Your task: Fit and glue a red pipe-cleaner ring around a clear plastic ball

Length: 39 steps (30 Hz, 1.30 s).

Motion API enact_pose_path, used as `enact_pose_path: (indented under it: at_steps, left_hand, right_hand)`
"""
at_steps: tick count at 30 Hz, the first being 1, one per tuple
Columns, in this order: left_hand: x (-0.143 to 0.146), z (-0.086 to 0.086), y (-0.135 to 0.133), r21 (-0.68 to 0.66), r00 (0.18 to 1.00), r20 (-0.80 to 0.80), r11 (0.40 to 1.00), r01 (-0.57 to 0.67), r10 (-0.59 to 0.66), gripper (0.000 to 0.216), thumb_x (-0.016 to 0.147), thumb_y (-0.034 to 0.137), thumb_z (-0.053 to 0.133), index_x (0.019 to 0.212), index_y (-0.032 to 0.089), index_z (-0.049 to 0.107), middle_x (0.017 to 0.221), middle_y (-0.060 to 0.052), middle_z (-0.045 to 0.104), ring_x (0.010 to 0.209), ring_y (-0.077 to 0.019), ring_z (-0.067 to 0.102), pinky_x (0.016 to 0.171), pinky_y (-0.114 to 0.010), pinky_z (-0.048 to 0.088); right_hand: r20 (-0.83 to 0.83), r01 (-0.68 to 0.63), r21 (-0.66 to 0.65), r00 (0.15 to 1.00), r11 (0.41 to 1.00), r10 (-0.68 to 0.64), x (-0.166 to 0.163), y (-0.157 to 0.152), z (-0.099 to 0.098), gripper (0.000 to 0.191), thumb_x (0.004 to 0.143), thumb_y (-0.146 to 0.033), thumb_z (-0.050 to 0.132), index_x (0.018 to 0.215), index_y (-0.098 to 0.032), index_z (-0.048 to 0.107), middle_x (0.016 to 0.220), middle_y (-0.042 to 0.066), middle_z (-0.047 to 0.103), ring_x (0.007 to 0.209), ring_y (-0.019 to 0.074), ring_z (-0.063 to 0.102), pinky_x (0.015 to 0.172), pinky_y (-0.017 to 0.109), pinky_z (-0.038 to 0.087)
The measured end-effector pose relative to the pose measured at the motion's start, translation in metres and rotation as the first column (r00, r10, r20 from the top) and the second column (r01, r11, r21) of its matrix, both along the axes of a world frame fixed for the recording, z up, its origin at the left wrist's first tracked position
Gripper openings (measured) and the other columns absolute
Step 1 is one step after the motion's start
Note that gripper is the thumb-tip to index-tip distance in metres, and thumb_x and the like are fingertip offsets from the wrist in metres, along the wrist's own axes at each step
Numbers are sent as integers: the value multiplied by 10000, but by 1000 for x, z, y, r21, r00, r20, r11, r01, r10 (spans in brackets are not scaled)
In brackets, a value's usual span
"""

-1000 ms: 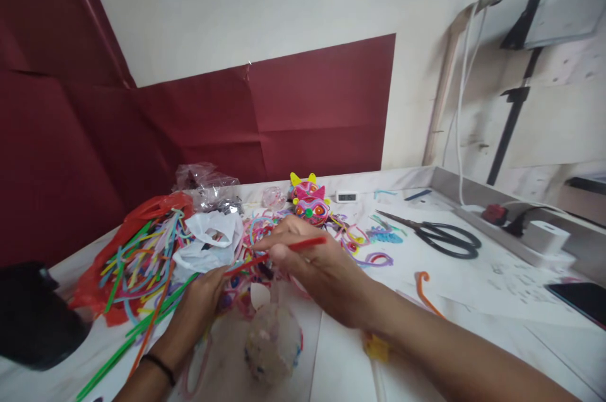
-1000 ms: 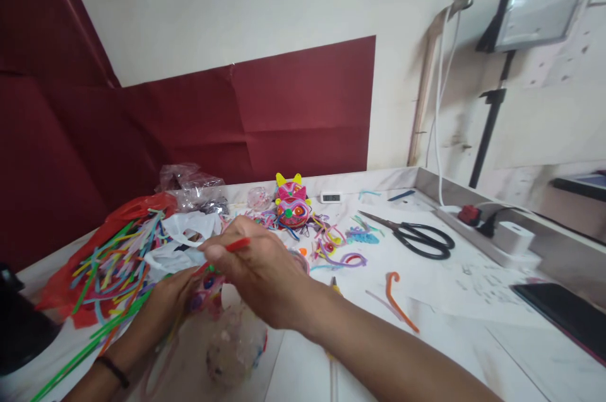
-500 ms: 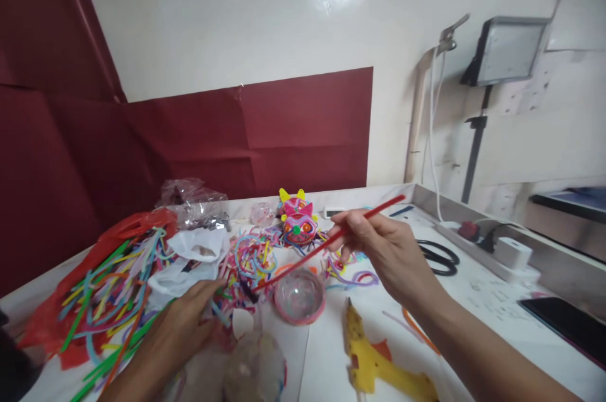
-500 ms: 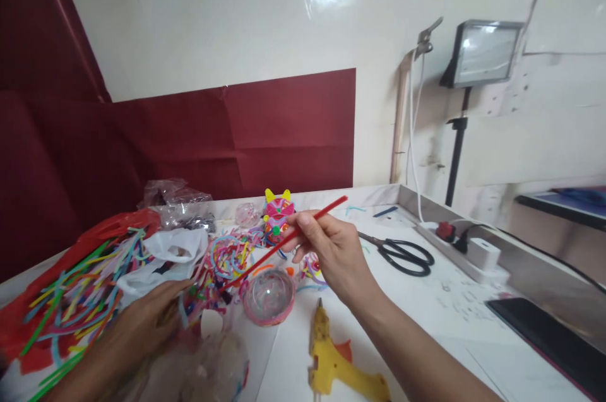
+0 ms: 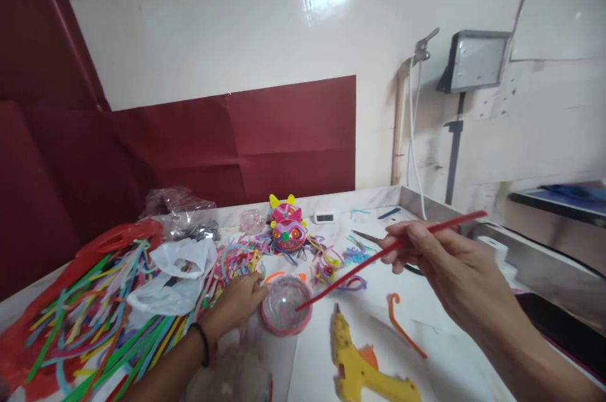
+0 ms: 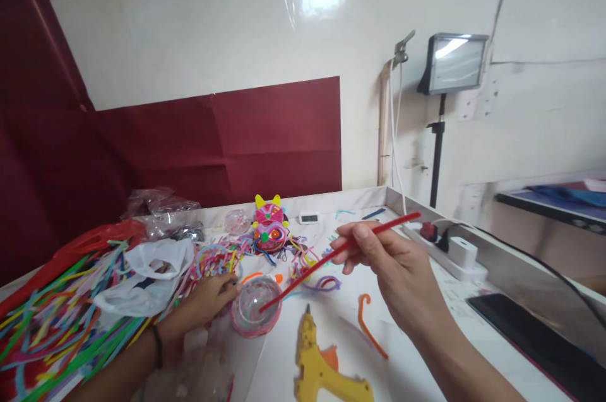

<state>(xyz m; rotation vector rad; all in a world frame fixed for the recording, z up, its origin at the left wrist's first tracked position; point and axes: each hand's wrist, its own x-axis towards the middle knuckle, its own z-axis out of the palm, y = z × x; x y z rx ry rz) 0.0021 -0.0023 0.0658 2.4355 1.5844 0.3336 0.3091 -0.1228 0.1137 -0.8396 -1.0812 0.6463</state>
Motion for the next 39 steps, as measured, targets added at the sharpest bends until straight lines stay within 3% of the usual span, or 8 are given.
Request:
enact_pose_path:
  at_steps: [3,9,13,15,19,22,32,39]
  left_hand:
    - [10,-10,15,-96,999,-50,995,0,-4,287,897,374,488,827,154,659,694,-7,676,673,-185,651,622,-307,490]
    - [16,-14,28,-149,993,-105,988,37,-53,296,883,351,591,1106,157,608,1088,-63,649,890,-206,646,750,-401,554]
    - [15,-4,26,-16,996,-79,999,43,-44,114,886,199,536,928,146,628,838,-18,673,776,-176,649,718,-345,531]
    - [16,-2,22,92,998,-58,995,32,-27,187,863,109,452,964,155,602,810,-20,678,792,-187,657,741,-334,515]
    - [20,-12,11,255,998,-67,967,30,-13,344,866,67,341,1151,142,518,1063,-129,688,999,-245,659,829,-381,508]
    - [18,-25,5,300,990,-123,949,100,-66,390,874,48,322,1205,131,512,1358,-211,545,1202,-299,567,925,-455,482]
    - [-6,-13,-18,278,907,-264,875,397,-327,452,859,250,549,1300,192,469,1371,-136,574,1243,-253,549,1024,-389,460]
    - [-13,-19,-28,213,897,-213,877,430,-388,501,813,316,631,1283,259,467,1387,-94,561,1228,-266,559,983,-386,491]
  right_hand:
    - [-19,23,-17,1000,1000,-24,9,-2,-9,330,811,-486,677,866,-166,731,747,78,730,597,168,669,550,251,565]
    - [-113,50,-11,992,999,-51,22,2,-23,338,777,-488,709,846,-158,731,722,78,730,548,153,644,506,244,557]
    - [-159,66,-40,985,997,-71,27,8,-33,355,755,-494,728,834,-148,731,702,79,727,532,154,639,513,258,551]
    - [-190,72,-47,979,996,-80,27,12,-37,358,745,-494,737,833,-147,730,675,71,720,518,148,632,511,253,544]
    - [-253,65,-52,965,997,-76,27,20,-46,369,721,-500,754,826,-147,729,651,63,712,501,141,621,489,239,527]
    - [-283,63,-81,956,995,-84,29,21,-51,376,700,-504,769,808,-146,733,635,59,705,496,140,620,480,232,523]
    - [-321,75,-131,940,989,-114,29,17,-55,371,640,-507,810,755,-161,745,661,51,703,478,126,601,457,228,521]
    - [-317,73,-130,942,989,-111,33,14,-57,349,675,-495,788,763,-161,742,660,45,696,466,130,592,432,236,499]
